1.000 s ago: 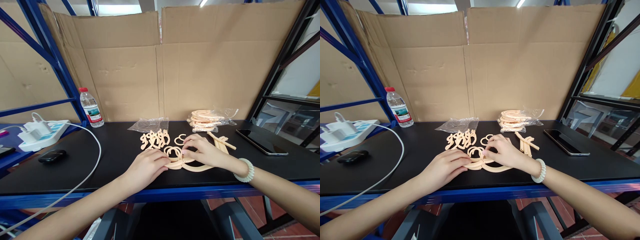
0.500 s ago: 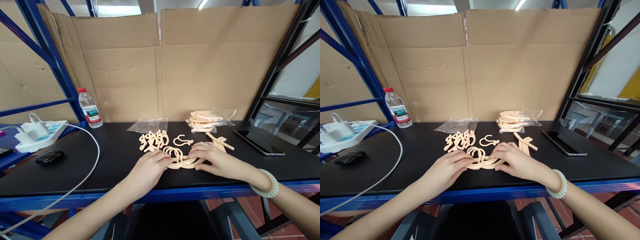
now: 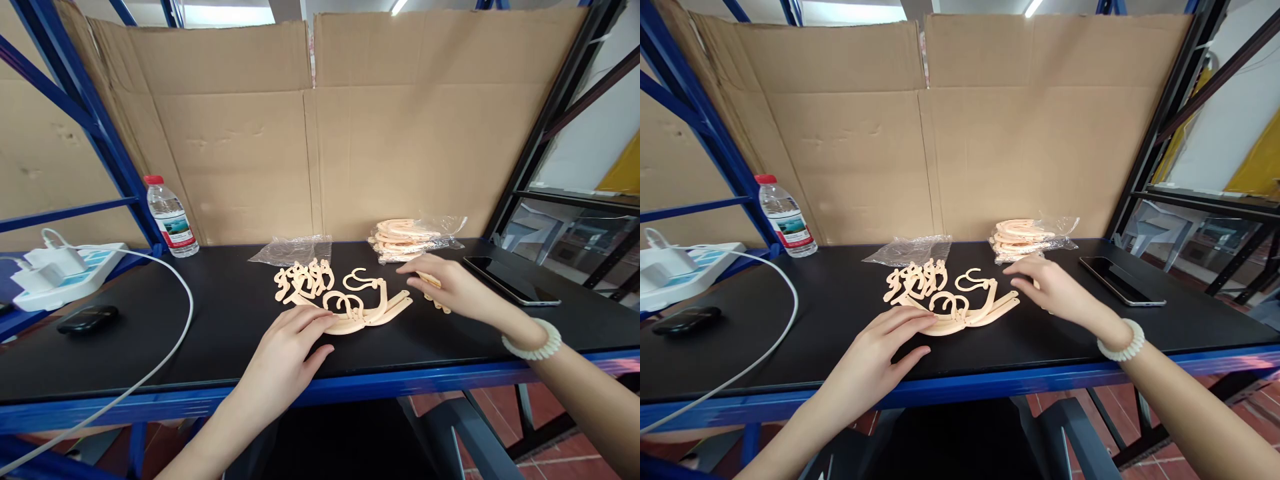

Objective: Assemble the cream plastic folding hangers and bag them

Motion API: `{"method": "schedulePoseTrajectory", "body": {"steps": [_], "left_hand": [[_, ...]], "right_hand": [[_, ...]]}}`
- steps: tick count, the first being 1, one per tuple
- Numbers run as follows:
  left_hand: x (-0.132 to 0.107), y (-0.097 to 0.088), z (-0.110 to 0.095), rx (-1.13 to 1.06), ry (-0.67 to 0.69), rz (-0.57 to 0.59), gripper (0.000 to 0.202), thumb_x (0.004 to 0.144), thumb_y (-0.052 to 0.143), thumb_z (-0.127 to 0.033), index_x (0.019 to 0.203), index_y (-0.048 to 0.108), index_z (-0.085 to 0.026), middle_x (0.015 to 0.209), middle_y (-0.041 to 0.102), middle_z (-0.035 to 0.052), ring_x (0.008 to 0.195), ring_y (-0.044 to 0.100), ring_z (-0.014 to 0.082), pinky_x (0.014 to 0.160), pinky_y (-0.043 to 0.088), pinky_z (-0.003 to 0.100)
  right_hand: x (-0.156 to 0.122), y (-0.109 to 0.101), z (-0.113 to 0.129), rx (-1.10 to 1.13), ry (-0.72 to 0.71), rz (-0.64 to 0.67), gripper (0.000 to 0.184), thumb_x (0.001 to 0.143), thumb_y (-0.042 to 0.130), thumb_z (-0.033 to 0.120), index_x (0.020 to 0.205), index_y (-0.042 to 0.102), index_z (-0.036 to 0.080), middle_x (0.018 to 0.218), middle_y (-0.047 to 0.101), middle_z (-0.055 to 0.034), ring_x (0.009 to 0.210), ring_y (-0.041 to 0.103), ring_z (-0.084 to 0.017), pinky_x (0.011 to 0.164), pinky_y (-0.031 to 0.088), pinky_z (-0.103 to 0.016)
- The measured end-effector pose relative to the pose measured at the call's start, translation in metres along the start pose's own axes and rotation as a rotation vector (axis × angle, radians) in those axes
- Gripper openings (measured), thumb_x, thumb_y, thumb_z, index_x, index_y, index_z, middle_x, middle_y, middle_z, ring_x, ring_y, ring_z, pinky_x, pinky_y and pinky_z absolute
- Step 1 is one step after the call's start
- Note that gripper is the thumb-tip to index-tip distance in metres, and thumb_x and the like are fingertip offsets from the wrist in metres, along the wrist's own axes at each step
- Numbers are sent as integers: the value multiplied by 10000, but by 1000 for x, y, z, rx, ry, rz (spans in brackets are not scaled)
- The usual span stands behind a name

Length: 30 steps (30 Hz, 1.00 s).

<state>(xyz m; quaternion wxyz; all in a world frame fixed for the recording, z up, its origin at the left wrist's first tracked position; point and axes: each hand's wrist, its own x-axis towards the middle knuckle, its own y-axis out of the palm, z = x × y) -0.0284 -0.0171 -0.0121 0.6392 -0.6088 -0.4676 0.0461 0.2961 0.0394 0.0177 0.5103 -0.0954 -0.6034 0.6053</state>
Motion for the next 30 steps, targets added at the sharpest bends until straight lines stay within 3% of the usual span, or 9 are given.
{"method": "schedulePoseTrajectory", "body": {"steps": [2,6,12,17,24,30], "left_hand": [[-3,1,-2,3,10,-34,332,853,648,-135,1176,616,-207,1165,679,65,1089,606,244,957,507,429],[-5,1,-3,-14,4,-75,303,860,639,-149,1156,625,-207,1147,685,67,1079,615,244,943,516,430],[-2,-2,-3,-128,-60,-75,255,874,618,-167,1123,637,-216,1125,689,53,1050,634,206,932,529,374],[-3,-4,-3,-164,-75,-66,237,877,620,-195,1110,651,-228,1120,697,43,1050,643,196,943,521,353],[0,-7,-4,-244,-102,-75,225,874,620,-194,1092,671,-222,1106,708,51,1029,662,199,918,530,334],[1,-9,-4,-321,-130,-77,225,869,630,-197,1086,678,-230,1096,718,43,1016,671,191,918,525,324]], "right_hand": [[7,-8,-18,-49,128,0,306,931,481,363,1074,698,202,1088,730,-96,1010,663,-267,877,516,-395],[23,-16,-45,-104,230,76,300,890,513,375,958,731,180,924,761,-82,822,696,-235,744,528,-332],[32,1,-59,-220,375,178,260,751,675,372,564,673,191,516,636,-28,547,604,-205,543,394,-295],[33,13,-64,-298,467,168,180,703,692,308,579,647,186,576,636,-42,557,576,-197,533,332,-285],[36,6,-54,-214,400,172,139,729,596,253,606,611,189,494,536,6,503,509,-171,520,308,-283],[50,5,-19,-36,222,177,57,729,547,206,780,564,188,692,590,-1,608,530,-153,562,386,-261]]}}
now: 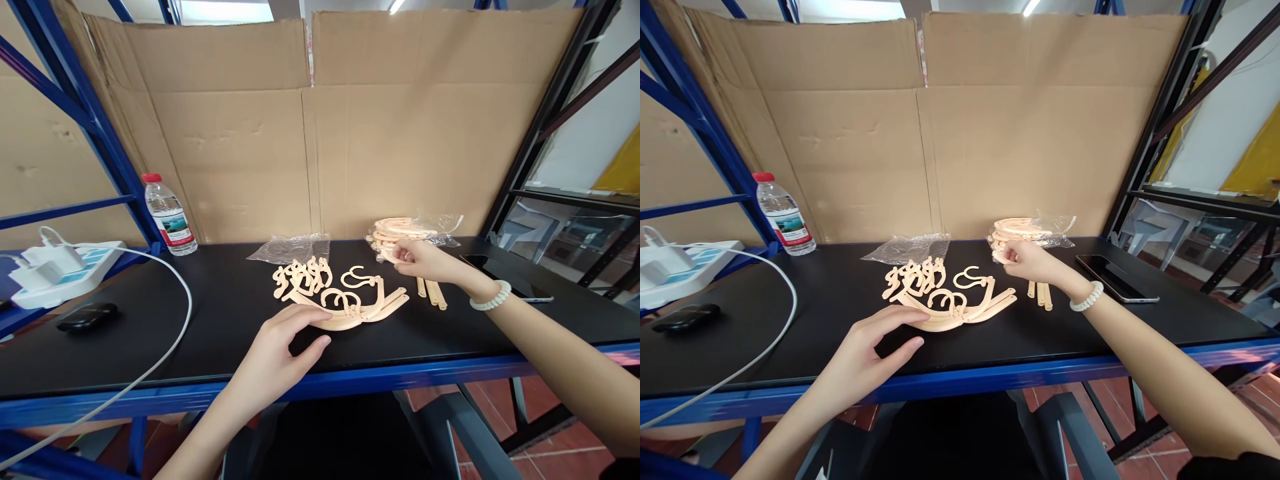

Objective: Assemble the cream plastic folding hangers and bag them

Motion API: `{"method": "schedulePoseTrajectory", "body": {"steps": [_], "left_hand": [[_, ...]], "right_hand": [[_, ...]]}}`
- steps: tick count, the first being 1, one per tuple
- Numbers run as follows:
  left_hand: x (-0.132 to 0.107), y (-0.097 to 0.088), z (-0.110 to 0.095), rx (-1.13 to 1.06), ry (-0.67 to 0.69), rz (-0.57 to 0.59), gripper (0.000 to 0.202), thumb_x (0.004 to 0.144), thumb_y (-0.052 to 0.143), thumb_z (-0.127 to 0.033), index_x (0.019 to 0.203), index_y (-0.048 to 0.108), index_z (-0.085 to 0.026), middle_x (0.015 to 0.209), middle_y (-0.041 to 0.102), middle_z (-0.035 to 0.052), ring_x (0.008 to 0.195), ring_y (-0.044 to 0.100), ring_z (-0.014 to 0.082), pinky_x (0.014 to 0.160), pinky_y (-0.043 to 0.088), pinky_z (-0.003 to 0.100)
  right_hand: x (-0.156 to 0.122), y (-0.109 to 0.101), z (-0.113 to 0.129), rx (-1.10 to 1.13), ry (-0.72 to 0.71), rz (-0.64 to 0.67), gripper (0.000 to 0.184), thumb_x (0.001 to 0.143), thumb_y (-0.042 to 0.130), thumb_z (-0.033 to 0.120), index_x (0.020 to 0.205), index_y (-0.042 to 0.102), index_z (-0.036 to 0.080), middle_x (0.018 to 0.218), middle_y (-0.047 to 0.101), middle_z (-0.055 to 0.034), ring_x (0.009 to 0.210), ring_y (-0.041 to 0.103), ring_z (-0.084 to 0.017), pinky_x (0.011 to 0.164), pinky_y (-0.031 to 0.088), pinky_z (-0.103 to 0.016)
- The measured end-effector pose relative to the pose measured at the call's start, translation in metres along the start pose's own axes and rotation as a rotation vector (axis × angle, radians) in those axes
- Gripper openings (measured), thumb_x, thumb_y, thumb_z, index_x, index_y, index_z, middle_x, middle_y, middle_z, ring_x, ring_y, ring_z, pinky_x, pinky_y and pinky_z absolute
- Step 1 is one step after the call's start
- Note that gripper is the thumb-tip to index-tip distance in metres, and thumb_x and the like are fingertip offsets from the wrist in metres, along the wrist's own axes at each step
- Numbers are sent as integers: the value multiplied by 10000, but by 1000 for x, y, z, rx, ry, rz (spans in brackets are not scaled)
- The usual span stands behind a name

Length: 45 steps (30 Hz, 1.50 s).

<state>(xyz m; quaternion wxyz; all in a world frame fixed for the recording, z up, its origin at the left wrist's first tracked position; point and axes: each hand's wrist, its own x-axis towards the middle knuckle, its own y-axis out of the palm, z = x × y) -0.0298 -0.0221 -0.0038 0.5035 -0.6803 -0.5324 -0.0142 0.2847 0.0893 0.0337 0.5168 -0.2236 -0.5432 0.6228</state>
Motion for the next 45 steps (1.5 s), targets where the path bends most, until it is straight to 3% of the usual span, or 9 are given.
{"method": "schedulePoseTrajectory", "body": {"steps": [4,13,18,23,27,30,33,38,45], "left_hand": [[1,-1,-1,-25,-44,-12,201,862,628,-185,1051,687,-223,1078,725,36,1006,676,188,913,520,313],[1,0,1,-70,-76,-18,173,871,612,-190,1026,683,-219,1049,732,26,998,677,185,917,514,322],[2,-2,0,-76,-120,-83,193,864,615,-211,1041,690,-228,1060,738,28,1008,677,200,937,515,349],[5,-4,-3,-142,-180,-171,181,842,629,-220,1009,699,-211,1013,749,39,886,698,190,857,557,336],[8,2,-4,-313,-287,-175,239,847,639,-289,1065,674,-195,1010,746,58,879,702,196,844,567,343],[16,7,-7,-531,-377,-155,339,852,645,-335,1152,631,-179,1049,730,77,881,694,192,844,568,346],[27,7,-11,-733,-402,-148,344,838,674,-332,1140,640,-170,1135,696,97,902,680,186,863,557,345],[50,-5,-12,-862,-343,30,252,823,710,-260,1065,690,-193,1183,688,85,1133,622,241,1018,475,413],[78,-9,-13,-745,-308,138,237,755,767,-233,968,692,-161,950,759,59,913,714,212,886,562,392]], "right_hand": [[16,11,26,53,-113,93,140,699,586,167,837,605,177,672,576,16,568,504,-130,525,360,-247],[40,30,44,57,-228,243,71,676,661,146,620,697,172,568,640,1,514,522,-124,521,317,-261],[40,25,42,133,-247,203,91,726,651,204,682,718,162,598,641,4,517,507,-111,510,330,-245],[35,12,43,256,-243,102,174,777,625,284,779,721,139,544,529,36,487,418,-93,473,316,-235],[17,9,68,329,-278,28,179,800,618,294,811,718,146,554,509,41,488,384,-85,473,294,-233],[0,13,94,352,-379,-52,137,794,644,246,687,673,165,527,438,58,506,361,-84,493,281,-235],[-11,18,111,422,-474,-142,312,803,654,224,526,518,175,516,327,69,506,307,-82,487,246,-244],[-16,19,114,802,-309,-89,102,793,697,279,750,684,188,495,327,93,463,292,-79,463,268,-240],[-9,24,99,1193,-147,-114,152,775,746,343,806,721,197,652,590,22,574,473,-108,541,373,-254]]}}
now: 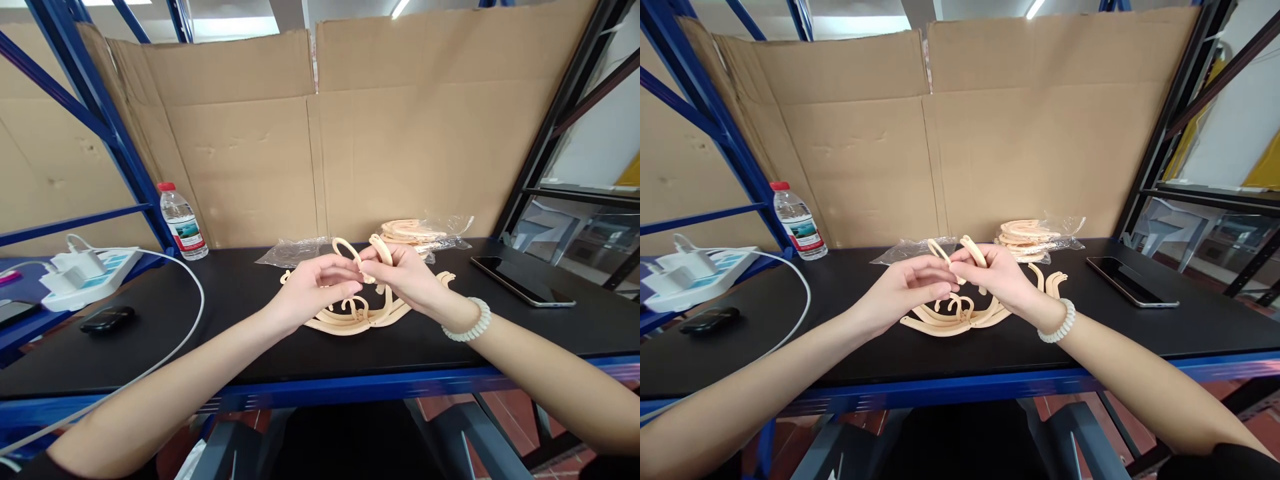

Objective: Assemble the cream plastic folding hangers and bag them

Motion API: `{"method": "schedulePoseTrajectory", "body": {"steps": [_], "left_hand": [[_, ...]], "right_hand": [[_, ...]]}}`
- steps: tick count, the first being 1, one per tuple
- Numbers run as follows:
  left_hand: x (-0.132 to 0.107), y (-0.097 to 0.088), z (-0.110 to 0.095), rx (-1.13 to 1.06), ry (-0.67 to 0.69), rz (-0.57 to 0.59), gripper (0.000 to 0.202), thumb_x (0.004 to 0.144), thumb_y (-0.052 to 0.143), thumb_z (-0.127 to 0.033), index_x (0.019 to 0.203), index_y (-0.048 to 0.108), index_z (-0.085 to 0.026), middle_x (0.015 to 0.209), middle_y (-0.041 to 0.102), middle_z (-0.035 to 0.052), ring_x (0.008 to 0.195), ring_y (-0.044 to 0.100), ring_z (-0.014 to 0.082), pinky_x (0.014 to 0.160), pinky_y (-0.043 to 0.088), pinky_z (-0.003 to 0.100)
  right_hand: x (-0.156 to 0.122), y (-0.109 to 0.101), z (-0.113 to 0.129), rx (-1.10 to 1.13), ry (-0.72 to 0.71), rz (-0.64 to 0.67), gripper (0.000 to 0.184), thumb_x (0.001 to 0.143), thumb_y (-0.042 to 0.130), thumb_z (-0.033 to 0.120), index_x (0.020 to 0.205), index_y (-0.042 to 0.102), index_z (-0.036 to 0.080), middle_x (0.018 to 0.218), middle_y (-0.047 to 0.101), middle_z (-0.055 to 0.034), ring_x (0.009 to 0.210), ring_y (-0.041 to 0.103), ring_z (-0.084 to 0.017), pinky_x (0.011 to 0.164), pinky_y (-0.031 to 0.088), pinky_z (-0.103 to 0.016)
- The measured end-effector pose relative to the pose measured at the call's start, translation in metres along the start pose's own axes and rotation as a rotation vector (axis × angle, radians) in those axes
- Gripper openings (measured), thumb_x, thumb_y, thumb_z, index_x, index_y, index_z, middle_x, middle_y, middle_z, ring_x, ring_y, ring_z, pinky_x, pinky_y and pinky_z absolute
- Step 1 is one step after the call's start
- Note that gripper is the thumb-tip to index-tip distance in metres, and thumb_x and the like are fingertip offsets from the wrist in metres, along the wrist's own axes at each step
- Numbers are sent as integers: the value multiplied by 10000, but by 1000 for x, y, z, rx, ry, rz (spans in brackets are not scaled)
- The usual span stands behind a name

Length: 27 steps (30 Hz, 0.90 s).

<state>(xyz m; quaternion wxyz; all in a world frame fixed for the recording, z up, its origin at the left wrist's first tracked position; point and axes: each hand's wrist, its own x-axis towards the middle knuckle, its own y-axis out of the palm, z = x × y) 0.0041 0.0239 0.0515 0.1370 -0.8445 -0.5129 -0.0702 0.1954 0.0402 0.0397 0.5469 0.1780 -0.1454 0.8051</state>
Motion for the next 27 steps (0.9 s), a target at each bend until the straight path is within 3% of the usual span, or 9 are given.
{"method": "schedulePoseTrajectory", "body": {"steps": [5,10,13,18,23,27], "left_hand": [[0,8,-5,-6,18,-28,193,776,740,-259,930,701,-150,889,756,54,846,710,180,825,566,339],[-1,10,1,34,-38,-66,169,774,743,-265,895,691,-159,830,741,39,770,696,166,752,566,322],[1,11,10,-73,-42,-47,209,784,747,-279,955,716,-163,898,744,39,792,693,147,768,565,295],[3,12,14,-130,-53,-80,174,753,786,-280,872,758,-157,793,729,19,730,662,120,745,544,260],[1,8,15,-146,-77,-132,155,719,808,-273,817,768,-159,785,707,18,730,635,111,716,503,236],[-2,2,19,-150,-76,-183,129,756,778,-284,813,762,-169,804,697,11,741,629,99,744,490,234]], "right_hand": [[2,-1,-9,242,109,8,153,777,760,337,761,696,199,652,551,36,576,457,-91,544,352,-242],[1,3,-10,290,121,13,193,786,747,343,717,655,189,588,445,67,517,304,-74,506,295,-236],[0,6,-8,306,144,19,213,778,749,355,708,637,187,570,414,71,519,297,-83,513,308,-245],[-3,12,-6,326,153,36,227,792,733,359,693,622,187,577,381,72,530,277,-89,537,321,-256],[-2,1,-6,178,90,80,181,864,642,376,842,630,197,588,410,62,551,312,-108,547,298,-266],[-1,-22,-3,-89,-9,232,330,995,357,469,1083,533,205,682,557,9,622,412,-155,640,365,-311]]}}
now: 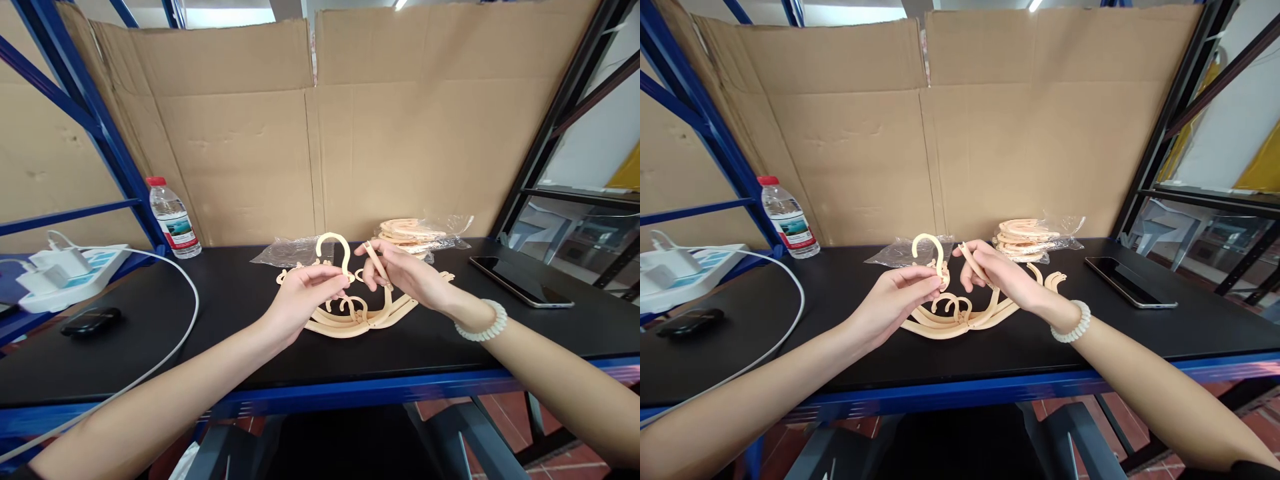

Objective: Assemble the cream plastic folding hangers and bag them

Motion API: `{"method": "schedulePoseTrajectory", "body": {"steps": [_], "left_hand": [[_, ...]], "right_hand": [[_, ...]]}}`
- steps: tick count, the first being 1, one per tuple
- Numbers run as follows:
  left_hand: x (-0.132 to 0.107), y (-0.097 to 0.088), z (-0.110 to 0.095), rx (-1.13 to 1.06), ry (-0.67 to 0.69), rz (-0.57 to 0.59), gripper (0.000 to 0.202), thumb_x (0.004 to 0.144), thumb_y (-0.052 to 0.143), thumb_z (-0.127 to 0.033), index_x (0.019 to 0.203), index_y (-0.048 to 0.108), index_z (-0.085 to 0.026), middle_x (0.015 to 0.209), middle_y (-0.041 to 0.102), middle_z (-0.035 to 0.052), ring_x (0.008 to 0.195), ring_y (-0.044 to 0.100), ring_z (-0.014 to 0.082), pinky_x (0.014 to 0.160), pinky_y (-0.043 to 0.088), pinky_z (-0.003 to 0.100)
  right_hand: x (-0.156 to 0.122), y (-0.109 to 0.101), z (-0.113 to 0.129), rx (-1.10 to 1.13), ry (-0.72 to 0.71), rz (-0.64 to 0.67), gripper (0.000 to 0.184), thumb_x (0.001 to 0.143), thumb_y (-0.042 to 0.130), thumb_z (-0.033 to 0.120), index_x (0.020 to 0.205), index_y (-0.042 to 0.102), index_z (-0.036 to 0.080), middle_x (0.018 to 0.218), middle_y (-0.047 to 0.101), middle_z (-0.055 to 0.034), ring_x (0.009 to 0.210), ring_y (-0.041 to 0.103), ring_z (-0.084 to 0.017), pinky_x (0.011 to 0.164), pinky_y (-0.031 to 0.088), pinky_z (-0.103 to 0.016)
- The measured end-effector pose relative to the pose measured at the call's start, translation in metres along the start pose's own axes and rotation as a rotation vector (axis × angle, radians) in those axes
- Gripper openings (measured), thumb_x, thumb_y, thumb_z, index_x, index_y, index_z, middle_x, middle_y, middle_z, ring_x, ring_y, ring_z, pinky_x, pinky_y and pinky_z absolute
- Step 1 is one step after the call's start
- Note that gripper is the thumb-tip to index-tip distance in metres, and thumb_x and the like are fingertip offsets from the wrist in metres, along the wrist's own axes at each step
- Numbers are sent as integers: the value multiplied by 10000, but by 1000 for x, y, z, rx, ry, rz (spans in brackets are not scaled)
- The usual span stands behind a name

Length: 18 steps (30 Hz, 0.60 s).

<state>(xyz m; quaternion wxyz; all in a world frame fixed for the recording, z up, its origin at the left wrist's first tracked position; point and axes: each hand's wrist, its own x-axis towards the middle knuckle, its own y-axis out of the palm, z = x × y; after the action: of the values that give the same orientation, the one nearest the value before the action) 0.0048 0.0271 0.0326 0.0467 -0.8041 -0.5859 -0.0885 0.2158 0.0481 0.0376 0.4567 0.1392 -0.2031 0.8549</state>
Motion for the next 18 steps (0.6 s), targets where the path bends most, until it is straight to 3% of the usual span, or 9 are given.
{"method": "schedulePoseTrajectory", "body": {"steps": [4,9,18], "left_hand": [[-3,-5,5,8,-5,-26,153,751,784,-292,845,763,-173,835,712,20,767,640,111,742,501,237],[-4,-6,11,54,43,-34,116,740,792,-282,807,765,-192,774,720,-7,757,643,107,749,522,217],[-4,-2,12,175,133,-75,87,687,800,-235,751,771,-183,738,755,0,666,674,126,711,573,233]], "right_hand": [[-7,-11,3,-457,-63,95,259,1021,365,367,929,543,204,778,567,-13,714,495,-162,691,393,-309],[-13,1,4,-959,-183,108,215,1005,401,191,878,575,192,764,601,3,716,511,-158,807,358,-347],[-18,16,1,-1282,-316,59,272,991,391,131,1033,659,147,843,653,-57,777,541,-192,809,309,-358]]}}
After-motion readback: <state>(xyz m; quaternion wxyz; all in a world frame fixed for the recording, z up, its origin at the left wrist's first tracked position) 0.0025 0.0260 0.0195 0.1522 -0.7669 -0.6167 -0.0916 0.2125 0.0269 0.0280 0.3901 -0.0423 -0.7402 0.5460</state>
